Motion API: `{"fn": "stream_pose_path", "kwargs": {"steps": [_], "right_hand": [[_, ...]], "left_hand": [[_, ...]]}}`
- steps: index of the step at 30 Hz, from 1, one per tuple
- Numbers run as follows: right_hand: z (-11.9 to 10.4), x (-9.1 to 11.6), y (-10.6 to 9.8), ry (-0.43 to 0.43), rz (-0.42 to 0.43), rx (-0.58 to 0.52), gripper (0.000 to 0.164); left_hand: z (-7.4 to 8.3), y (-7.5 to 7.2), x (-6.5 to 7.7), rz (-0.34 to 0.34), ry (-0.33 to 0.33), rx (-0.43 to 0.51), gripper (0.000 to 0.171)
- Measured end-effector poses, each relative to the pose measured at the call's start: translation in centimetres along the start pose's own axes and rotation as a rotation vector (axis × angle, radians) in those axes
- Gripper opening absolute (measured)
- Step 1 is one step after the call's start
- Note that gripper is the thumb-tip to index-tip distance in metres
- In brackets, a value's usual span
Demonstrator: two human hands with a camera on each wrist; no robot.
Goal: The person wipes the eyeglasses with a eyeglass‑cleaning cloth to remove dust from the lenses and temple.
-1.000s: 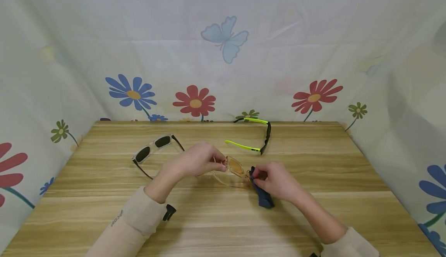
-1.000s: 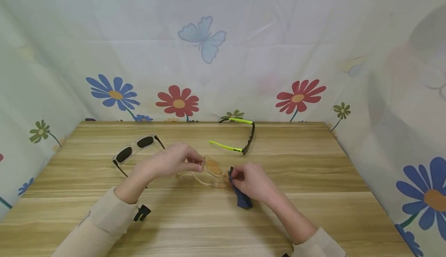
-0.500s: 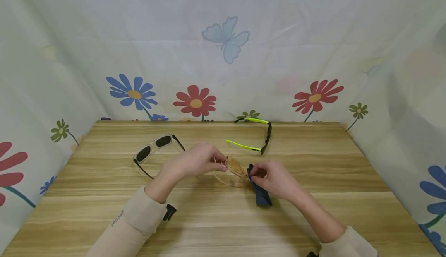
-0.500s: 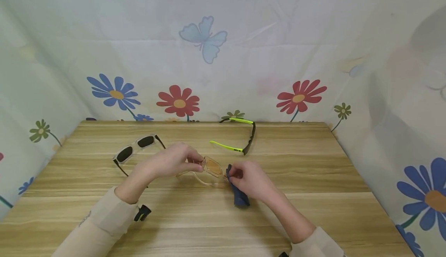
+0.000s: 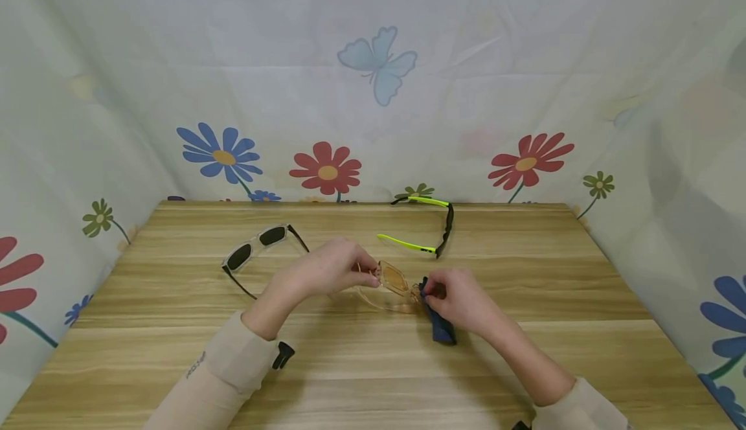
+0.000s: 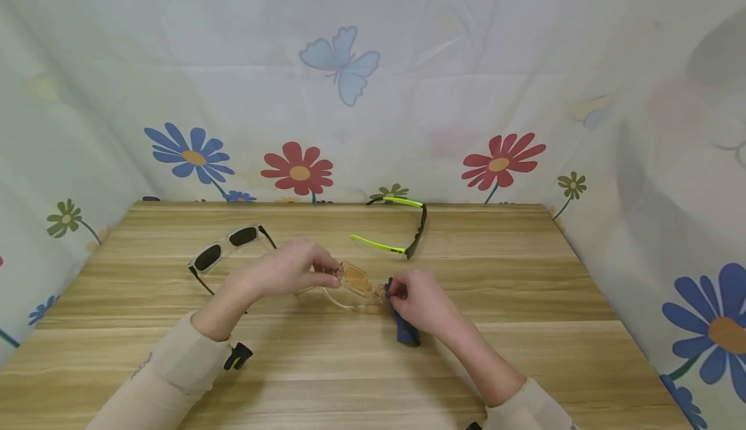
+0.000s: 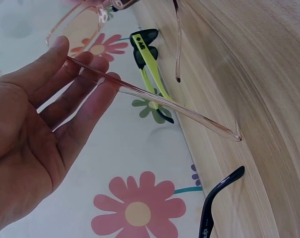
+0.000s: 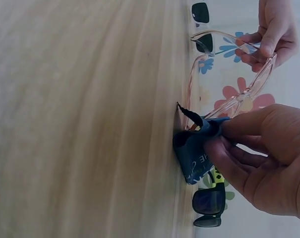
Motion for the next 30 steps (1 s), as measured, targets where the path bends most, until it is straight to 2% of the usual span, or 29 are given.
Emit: {"fn": "stream_pose_path", "kwargs": {"steps": [13, 24, 30], "right_hand": [[-0.1, 0.2, 0.0, 0.002, -0.007, 0.023, 0.013], [-1.3, 0.1, -0.1, -0.039, -0.003, -0.022, 0.010], [-1.4, 0.1, 0.0, -0.027, 0.000, -0.041, 0.010]], "left_hand": [[0.1, -0.1, 0.1, 0.000, -0.019, -0.004, 0.010], [0.0, -0.1, 0.1, 0.006, -0.005, 0.000, 0.009], [0.0, -0.1, 0.1, 0.005, 0.000, 0.000, 0.009]]}}
Point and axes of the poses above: each hand's wrist, its own x-axis away from the middle knuckle, its own y-axis out of the palm, z = x × y, the point moved 8 cm from there along -x, towards the middle knuckle, and after that the axes turned 7 degrees about -x, right-handed, at the moved point
